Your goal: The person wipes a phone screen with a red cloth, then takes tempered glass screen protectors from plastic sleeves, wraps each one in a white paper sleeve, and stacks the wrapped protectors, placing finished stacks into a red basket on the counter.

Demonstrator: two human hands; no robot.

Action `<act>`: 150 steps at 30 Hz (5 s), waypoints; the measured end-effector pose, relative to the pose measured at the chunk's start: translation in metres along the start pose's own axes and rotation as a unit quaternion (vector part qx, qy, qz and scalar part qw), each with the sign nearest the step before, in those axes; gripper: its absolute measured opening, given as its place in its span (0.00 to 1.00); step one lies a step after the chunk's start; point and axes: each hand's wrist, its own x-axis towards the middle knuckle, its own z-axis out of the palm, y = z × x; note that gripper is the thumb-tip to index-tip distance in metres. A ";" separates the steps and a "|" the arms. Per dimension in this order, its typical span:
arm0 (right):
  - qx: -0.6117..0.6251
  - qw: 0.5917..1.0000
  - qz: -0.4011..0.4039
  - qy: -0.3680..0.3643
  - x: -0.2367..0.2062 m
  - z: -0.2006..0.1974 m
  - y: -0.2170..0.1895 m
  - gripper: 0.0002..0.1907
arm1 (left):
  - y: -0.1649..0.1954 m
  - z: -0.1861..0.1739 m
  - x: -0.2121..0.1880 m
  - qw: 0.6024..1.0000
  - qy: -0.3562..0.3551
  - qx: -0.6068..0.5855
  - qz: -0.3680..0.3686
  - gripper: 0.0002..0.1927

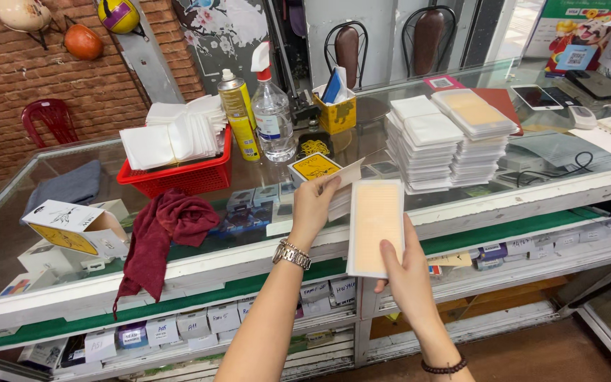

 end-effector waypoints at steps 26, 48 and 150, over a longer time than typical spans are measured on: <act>-0.310 0.909 -0.268 0.078 0.013 0.021 0.043 0.35 | -0.011 0.001 -0.020 0.990 -0.085 -0.115 -0.017 0.16; -0.114 0.985 -0.120 0.048 0.072 0.001 0.068 0.20 | -0.021 -0.051 -0.042 0.982 -0.181 -0.012 0.049 0.27; -0.028 0.733 0.508 -0.452 -0.220 0.716 0.383 0.56 | -0.378 -0.587 -0.339 0.652 0.573 0.042 -0.495 0.35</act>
